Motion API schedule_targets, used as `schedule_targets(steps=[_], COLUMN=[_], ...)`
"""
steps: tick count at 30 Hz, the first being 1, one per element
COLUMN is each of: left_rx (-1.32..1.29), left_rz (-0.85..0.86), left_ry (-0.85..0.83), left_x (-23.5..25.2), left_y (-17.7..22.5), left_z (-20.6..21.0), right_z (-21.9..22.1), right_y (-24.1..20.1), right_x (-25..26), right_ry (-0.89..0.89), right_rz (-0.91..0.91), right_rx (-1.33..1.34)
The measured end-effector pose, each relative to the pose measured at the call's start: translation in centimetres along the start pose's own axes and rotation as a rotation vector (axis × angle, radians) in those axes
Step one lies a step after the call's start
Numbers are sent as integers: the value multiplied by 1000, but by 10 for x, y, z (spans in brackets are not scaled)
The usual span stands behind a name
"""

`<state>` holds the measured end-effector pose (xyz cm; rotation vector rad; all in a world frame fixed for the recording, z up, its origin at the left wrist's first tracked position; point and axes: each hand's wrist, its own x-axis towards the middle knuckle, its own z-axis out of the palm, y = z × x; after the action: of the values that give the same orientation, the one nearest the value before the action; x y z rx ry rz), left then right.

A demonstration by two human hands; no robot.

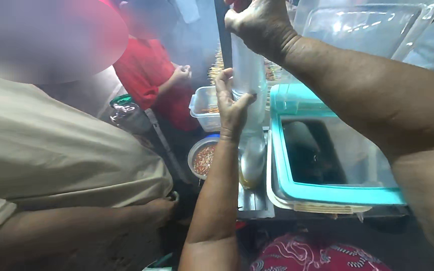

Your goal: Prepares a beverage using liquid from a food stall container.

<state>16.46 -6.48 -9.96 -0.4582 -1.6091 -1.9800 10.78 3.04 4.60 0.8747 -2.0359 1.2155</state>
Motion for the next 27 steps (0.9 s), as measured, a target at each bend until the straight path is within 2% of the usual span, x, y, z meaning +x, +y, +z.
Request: schedule_targets(steps=[3,6,11,16,24,27], left_rx=[-30,-45,-73,-33,-40,-68], left_rz=[11,73,183,35,93,39], left_ry=[68,68,33,79,13,74], left_x=[1,2,0,-2,4,3], left_y=[-2,-3,-7,-4,9,11], left_z=[3,0,-1,-3,-10,-8], right_z=[-1,3,7,7,5,4], right_y=[5,18,16,1,-10,-8], right_x=[0,-8,-27,-22,-12,-12], right_ry=[-30,-113,-82,-8,-181,-162], right_rz=[68,210,418,359,288,253], right_rx=[99,377,379,289,230,202])
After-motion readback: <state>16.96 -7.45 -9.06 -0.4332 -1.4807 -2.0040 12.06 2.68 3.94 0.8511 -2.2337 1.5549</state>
